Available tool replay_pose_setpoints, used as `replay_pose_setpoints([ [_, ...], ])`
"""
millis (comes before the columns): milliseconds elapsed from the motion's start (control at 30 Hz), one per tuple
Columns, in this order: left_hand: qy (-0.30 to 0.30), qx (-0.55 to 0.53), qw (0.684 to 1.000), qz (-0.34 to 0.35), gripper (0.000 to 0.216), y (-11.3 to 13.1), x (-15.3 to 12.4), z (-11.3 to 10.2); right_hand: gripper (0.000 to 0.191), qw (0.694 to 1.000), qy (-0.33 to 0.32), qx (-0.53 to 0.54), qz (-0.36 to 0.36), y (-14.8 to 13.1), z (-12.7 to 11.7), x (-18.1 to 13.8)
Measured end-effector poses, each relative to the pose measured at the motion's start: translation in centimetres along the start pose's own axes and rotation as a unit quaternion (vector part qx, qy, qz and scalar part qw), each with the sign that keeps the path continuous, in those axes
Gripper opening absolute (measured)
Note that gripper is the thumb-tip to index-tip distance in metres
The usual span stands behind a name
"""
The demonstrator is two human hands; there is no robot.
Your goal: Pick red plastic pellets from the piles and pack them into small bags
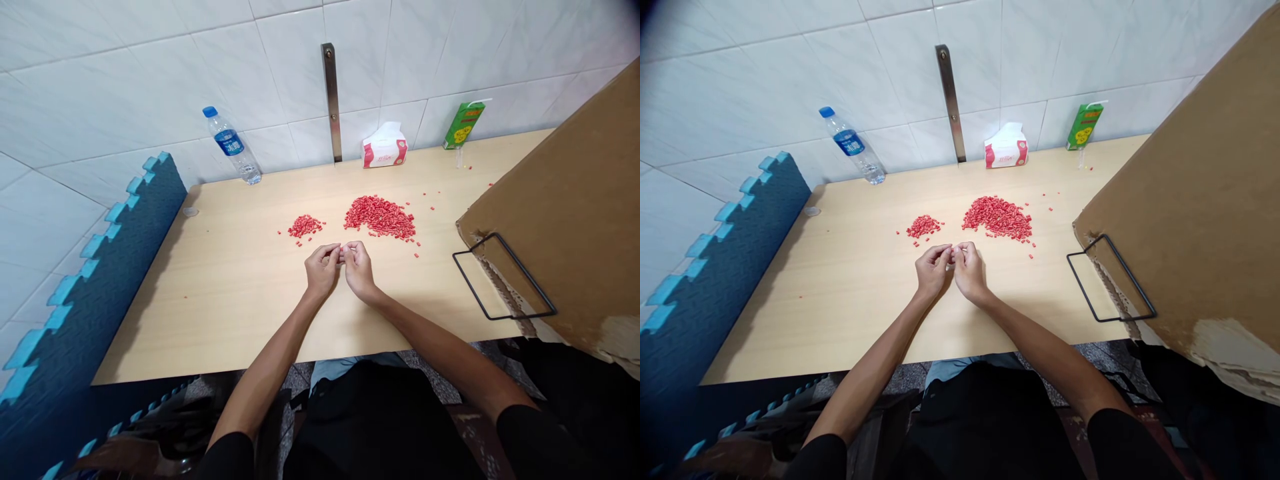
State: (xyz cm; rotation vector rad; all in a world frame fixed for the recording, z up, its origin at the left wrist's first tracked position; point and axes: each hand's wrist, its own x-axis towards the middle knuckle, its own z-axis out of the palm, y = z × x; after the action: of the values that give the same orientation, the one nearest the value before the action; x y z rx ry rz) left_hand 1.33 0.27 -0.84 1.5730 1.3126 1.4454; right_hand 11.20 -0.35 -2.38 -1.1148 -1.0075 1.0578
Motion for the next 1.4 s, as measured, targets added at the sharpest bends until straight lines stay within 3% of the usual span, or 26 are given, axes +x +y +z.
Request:
replay_pose_setpoints([
  [300,0.007,0.002,1.000,0.007,0.019,0.0,0.0,0.0,0.021,0.999,-0.012,-0.036,-0.023,-0.7,-0.4,0.2],
  [633,-0.019,-0.038,0.998,-0.038,0.022,-0.2,0.3,0.1,0.024,0.999,-0.013,-0.037,-0.020,-0.6,-0.9,0.6],
  [867,-0.054,0.043,0.998,-0.006,0.021,0.2,0.3,-0.4,0.025,0.999,-0.018,-0.028,-0.011,-0.5,-1.2,0.7],
  [1400,-0.041,0.141,0.985,0.091,0.011,1.1,0.6,-0.9,0.025,0.999,-0.022,-0.025,-0.011,-0.8,-1.2,0.7],
])
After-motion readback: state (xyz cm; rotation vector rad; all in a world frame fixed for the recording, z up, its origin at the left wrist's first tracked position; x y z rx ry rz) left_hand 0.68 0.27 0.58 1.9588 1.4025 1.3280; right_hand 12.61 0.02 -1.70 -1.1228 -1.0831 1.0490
